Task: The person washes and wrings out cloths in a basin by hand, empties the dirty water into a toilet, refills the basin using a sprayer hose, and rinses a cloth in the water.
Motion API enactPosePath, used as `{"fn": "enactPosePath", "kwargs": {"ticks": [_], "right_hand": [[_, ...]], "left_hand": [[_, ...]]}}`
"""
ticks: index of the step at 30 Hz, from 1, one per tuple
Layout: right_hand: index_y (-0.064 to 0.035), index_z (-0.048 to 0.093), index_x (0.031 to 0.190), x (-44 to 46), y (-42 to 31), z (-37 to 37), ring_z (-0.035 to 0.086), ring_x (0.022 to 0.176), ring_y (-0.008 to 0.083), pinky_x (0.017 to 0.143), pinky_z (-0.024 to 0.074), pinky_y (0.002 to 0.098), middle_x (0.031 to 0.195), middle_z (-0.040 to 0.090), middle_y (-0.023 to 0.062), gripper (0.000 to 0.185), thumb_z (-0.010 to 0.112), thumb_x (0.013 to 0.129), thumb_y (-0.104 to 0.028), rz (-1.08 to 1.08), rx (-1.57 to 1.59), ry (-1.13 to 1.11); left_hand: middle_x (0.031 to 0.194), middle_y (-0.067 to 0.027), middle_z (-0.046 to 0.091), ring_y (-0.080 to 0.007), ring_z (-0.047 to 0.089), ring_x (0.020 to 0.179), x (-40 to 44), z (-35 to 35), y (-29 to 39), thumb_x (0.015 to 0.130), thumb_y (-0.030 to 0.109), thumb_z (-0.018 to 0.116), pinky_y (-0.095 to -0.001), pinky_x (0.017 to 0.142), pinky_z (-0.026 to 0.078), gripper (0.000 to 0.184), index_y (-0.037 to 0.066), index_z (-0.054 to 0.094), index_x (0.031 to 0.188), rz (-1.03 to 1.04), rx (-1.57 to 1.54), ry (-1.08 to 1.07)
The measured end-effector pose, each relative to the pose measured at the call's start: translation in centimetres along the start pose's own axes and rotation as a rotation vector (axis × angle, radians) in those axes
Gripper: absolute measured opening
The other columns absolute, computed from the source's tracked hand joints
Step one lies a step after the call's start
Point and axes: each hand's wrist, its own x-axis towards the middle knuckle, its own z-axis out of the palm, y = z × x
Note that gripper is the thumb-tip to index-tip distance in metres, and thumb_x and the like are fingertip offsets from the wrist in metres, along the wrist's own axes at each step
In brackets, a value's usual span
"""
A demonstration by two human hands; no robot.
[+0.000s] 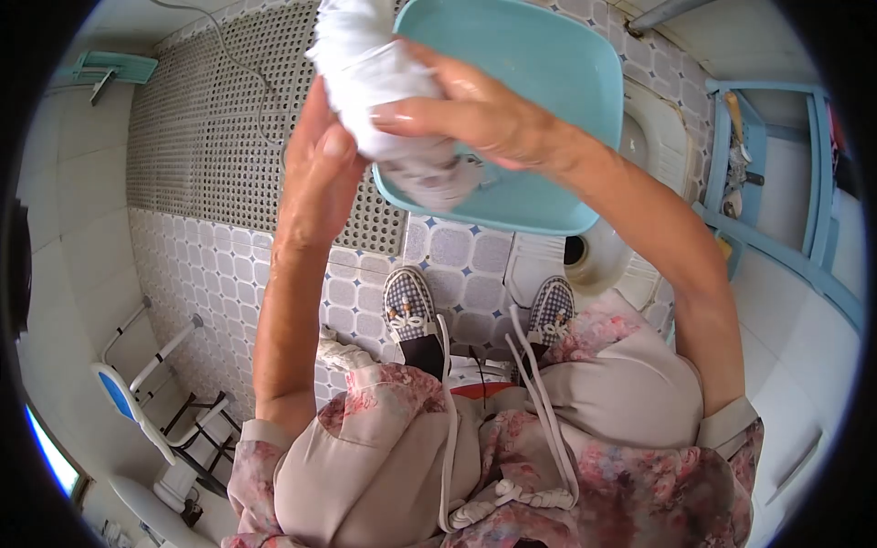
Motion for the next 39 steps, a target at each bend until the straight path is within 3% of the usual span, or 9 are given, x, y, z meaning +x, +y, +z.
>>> {"fn": "enactPosePath", "kwargs": {"ticks": [7,16,19,22,25,31,34,35,39], "right_hand": [[-0.0052,0.058,0.136,1.9,-0.3,-4.4,0.051,0.126,0.0206,0.104,0.0423,0.0345,0.138,0.057,0.0085,0.053,0.048,0.101,-0.044,0.120,-0.581,-0.139],[-0.0041,0.067,0.102,-3.1,7.3,-19.6,0.058,0.088,0.0193,0.081,0.0500,0.0347,0.095,0.063,0.0045,0.032,0.058,0.096,-0.034,0.677,-0.796,0.702],[-0.0140,0.061,0.083,-3.2,8.3,-15.7,0.051,0.069,0.0127,0.060,0.0465,0.0279,0.079,0.057,-0.0010,0.031,0.054,0.101,-0.038,0.760,0.140,0.851],[-0.0183,0.054,0.071,-3.4,9.1,-14.0,0.045,0.052,0.0107,0.040,0.0364,0.0240,0.067,0.053,-0.0036,0.037,0.053,0.102,-0.039,0.673,0.851,0.205],[-0.0202,0.047,0.064,-4.0,7.5,-6.0,0.041,0.043,0.0076,0.030,0.0261,0.0220,0.059,0.048,-0.0053,0.043,0.051,0.103,-0.039,0.652,0.587,0.151],[-0.0001,0.065,0.092,-8.3,16.0,6.6,0.068,0.079,0.0274,0.075,0.0591,0.0383,0.088,0.067,0.0091,0.030,0.058,0.100,-0.028,0.493,-0.215,0.257],[0.0002,0.067,0.110,-11.8,20.9,7.1,0.055,0.123,0.0293,0.102,0.0480,0.0396,0.123,0.062,0.0142,0.030,0.064,0.093,-0.025,-0.105,-1.387,-0.016],[-0.0001,0.058,0.130,-13.4,23.0,7.1,0.030,0.145,0.0308,0.118,0.0288,0.0455,0.148,0.043,0.0158,0.048,0.066,0.087,-0.020,0.063,-1.379,-0.101],[0.0024,0.044,0.144,-14.9,26.0,8.1,0.023,0.149,0.0328,0.123,0.0160,0.0469,0.155,0.036,0.0173,0.069,0.069,0.084,-0.023,-0.059,-1.431,-0.203]], "left_hand": [[0.119,-0.0236,0.062,-0.0317,0.069,0.096,-1.8,-4.6,1.5,0.084,0.023,0.071,-0.0432,0.087,0.057,0.063,-0.009,0.047,0.132,-0.022,0.052,0.261],[0.130,-0.0227,0.053,-0.0316,0.060,0.103,-7.6,-13.8,6.5,0.082,0.040,0.058,-0.0567,0.100,0.046,0.074,-0.003,0.036,0.139,0.305,-0.159,0.490],[0.127,-0.0214,0.053,-0.0307,0.061,0.103,-9.6,-17.6,7.1,0.081,0.041,0.059,-0.0565,0.102,0.045,0.076,-0.003,0.035,0.139,0.362,-0.356,0.397],[0.124,-0.0202,0.054,-0.0294,0.062,0.104,-10.9,-19.3,6.9,0.079,0.040,0.061,-0.0564,0.103,0.044,0.077,-0.003,0.036,0.138,0.346,-0.274,0.491],[0.124,-0.0196,0.054,-0.0289,0.063,0.104,-11.6,-19.3,5.5,0.079,0.039,0.061,-0.0559,0.103,0.044,0.077,-0.003,0.036,0.138,0.350,-0.288,0.575],[0.123,-0.0182,0.057,-0.0297,0.064,0.104,-12.5,-19.1,4.0,0.080,0.038,0.061,-0.0547,0.102,0.046,0.077,-0.002,0.036,0.140,0.319,-0.347,0.591],[0.123,-0.0181,0.058,-0.0298,0.064,0.104,-12.6,-19.1,3.9,0.080,0.038,0.062,-0.0543,0.101,0.047,0.076,-0.002,0.037,0.140,0.311,-0.387,0.553],[0.123,-0.0182,0.058,-0.0297,0.064,0.104,-12.6,-19.1,3.8,0.079,0.038,0.062,-0.0542,0.100,0.047,0.076,-0.002,0.037,0.139,0.315,-0.387,0.546],[0.123,-0.0183,0.058,-0.0295,0.064,0.104,-12.8,-19.1,3.6,0.080,0.037,0.062,-0.0539,0.100,0.047,0.076,-0.002,0.037,0.139,0.313,-0.381,0.530]]}}
